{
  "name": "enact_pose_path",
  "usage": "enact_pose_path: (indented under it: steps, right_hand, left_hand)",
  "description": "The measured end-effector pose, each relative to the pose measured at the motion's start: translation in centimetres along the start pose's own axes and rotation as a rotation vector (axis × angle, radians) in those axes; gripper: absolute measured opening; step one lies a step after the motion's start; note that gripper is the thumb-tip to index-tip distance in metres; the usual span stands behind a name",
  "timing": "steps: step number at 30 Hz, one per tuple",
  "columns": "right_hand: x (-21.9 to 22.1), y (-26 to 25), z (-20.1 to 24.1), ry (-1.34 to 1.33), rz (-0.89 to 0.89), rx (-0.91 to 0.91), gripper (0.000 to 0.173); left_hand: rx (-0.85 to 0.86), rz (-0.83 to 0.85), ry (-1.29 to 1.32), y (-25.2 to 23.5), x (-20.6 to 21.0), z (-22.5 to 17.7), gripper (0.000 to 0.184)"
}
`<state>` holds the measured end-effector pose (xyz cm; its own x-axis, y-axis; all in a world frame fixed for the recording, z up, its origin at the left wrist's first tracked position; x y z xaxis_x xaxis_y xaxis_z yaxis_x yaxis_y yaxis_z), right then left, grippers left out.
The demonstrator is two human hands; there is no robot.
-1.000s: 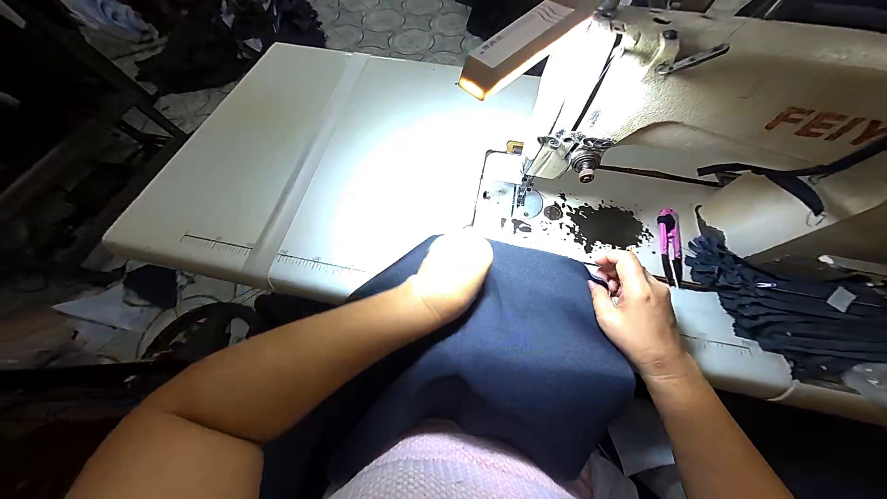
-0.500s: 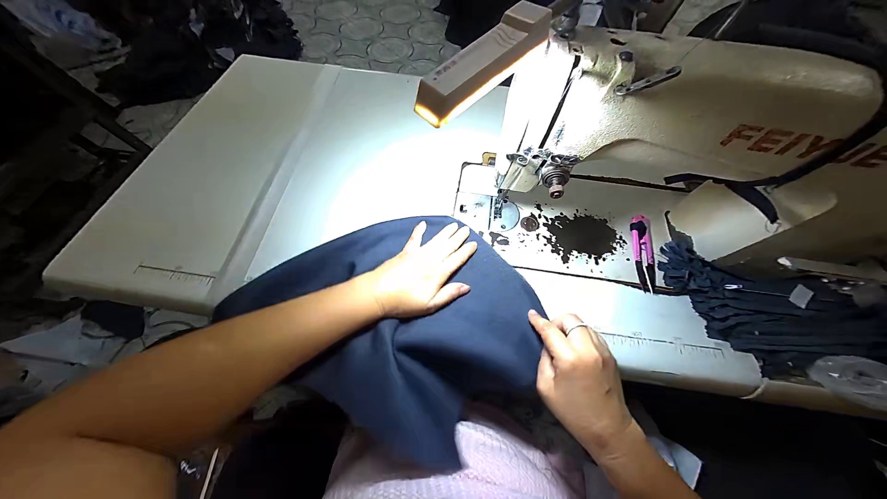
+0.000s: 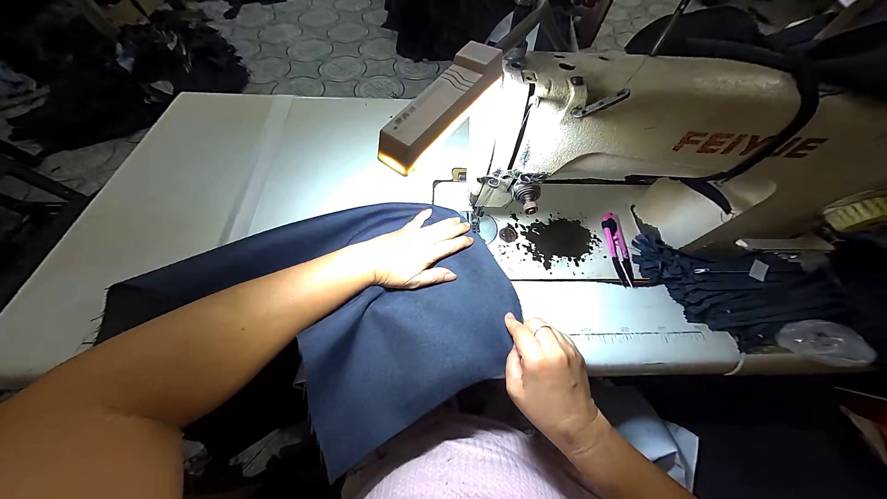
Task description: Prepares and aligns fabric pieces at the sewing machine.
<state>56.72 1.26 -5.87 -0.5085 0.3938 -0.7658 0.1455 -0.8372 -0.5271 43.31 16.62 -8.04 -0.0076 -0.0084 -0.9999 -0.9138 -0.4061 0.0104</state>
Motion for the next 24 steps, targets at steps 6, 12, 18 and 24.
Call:
enact_pose_path:
  steps: [6,12,18,24]
  right_hand:
    - [0.2,-0.2,0.1,0.01,-0.003,0.002,0.036]
    - [0.2,-0.3,0.0,-0.006,0.006,0.016,0.036]
    - [0.4,-0.4,0.2,0.003,-0.005,0.005,0.035]
    - [0.9,-0.9,0.3,0.006,-0.01,0.006,0.036]
  left_hand:
    - [0.0,0.019,-0.003,-0.2,0.2,0.4,0.068]
    - [0.003,0.025,0.009,-0.4,0.0,0.5,0.067]
    - [-0.001,0.052,0.01,-0.6,-0.2,0.6,0.067]
    - [0.014,0.058,0.01,-1.0,-0.3,1.3,0.067]
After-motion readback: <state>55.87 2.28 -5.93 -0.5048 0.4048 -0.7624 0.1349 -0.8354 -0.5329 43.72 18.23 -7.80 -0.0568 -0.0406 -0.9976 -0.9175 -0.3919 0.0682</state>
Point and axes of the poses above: each hand's wrist, its own y-axis away from the middle knuckle, its own x-axis out of the palm, z = x × y, the point moved 9 cm from there along -y, towards the middle knuckle, and after that the axes turned 13 degrees about -y, right-handed, at the moved point
